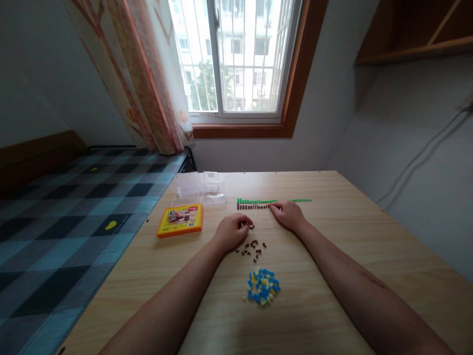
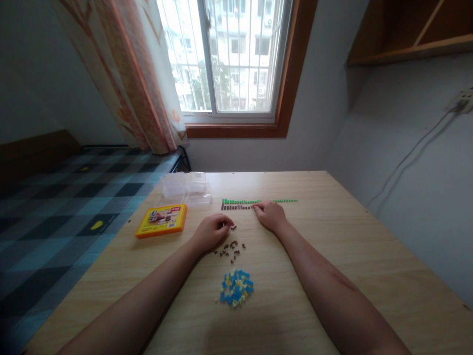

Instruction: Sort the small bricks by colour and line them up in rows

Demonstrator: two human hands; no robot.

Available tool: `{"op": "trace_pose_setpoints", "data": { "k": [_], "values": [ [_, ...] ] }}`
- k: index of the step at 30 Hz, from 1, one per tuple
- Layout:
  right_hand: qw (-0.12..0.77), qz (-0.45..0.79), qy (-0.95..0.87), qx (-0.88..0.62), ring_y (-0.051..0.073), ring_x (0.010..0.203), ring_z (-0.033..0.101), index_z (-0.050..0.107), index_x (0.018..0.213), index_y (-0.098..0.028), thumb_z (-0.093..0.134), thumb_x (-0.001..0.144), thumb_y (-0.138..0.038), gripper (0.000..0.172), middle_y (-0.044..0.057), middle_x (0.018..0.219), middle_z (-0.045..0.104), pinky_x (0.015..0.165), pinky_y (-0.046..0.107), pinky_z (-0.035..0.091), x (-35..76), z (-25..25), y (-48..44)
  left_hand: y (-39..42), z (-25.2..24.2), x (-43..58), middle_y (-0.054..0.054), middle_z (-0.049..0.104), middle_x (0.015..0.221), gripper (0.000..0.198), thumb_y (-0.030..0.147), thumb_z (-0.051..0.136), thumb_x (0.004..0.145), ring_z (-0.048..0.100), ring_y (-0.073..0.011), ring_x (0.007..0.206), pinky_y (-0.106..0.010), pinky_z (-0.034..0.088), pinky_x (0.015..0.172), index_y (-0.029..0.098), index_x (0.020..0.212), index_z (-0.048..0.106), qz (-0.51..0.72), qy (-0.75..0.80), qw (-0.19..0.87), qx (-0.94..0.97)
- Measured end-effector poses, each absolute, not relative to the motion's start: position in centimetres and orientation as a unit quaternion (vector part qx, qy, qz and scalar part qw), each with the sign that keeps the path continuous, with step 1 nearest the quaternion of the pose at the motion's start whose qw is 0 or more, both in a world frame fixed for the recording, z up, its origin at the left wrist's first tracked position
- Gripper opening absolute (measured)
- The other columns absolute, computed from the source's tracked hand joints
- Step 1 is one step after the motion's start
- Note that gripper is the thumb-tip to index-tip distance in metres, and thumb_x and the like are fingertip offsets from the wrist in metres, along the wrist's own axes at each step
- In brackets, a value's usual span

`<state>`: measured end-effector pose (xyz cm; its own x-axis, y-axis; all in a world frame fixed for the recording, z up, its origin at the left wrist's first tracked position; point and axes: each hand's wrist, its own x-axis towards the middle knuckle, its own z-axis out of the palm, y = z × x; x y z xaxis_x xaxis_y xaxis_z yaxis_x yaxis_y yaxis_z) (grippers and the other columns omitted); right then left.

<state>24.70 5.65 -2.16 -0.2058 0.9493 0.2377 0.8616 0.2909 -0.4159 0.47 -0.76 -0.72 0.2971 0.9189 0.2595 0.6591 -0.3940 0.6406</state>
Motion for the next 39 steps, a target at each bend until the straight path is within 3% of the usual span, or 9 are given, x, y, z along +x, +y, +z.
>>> {"op": "trace_pose_setpoints", "data": {
  "k": [16, 23, 39],
  "values": [
    [0.230, 0.093, -0.774, -0.583, 0.021, 0.099, 0.071, 0.079, 0.108, -0.030, 0.054, 0.095, -0.038, 0.029, 0.002, 0.108, 0.078, 0.081, 0.027, 0.051, 24.73, -2.33, 5.77, -0.74, -0.73, 0.52, -0.004, 0.076, 0.089, 0.022, 0.016, 0.058, 0.081, 0.066, -0.0197, 0.083, -0.030, 0.049, 0.078, 0.021, 0.087, 0.078, 0.304, 0.506, 0.215, 0.778],
    [0.281, 0.107, -0.771, -0.562, 0.020, 0.099, 0.070, 0.079, 0.104, -0.026, 0.055, 0.093, -0.031, 0.027, 0.002, 0.107, 0.078, 0.084, 0.026, 0.051, 25.01, -2.69, 5.96, -0.78, -0.63, 0.57, -0.003, 0.076, 0.088, 0.022, 0.014, 0.058, 0.080, 0.066, -0.0196, 0.083, -0.030, 0.049, 0.078, 0.021, 0.087, 0.078, 0.302, 0.504, 0.209, 0.782],
    [0.255, 0.091, -0.773, -0.573, 0.020, 0.098, 0.070, 0.080, 0.104, -0.026, 0.055, 0.094, -0.033, 0.027, 0.003, 0.107, 0.078, 0.084, 0.026, 0.050, 24.85, -2.44, 5.75, -0.76, -0.72, 0.65, -0.003, 0.076, 0.088, 0.021, 0.013, 0.059, 0.080, 0.067, -0.0190, 0.083, -0.029, 0.049, 0.077, 0.021, 0.086, 0.077, 0.310, 0.505, 0.204, 0.779]
  ]
}}
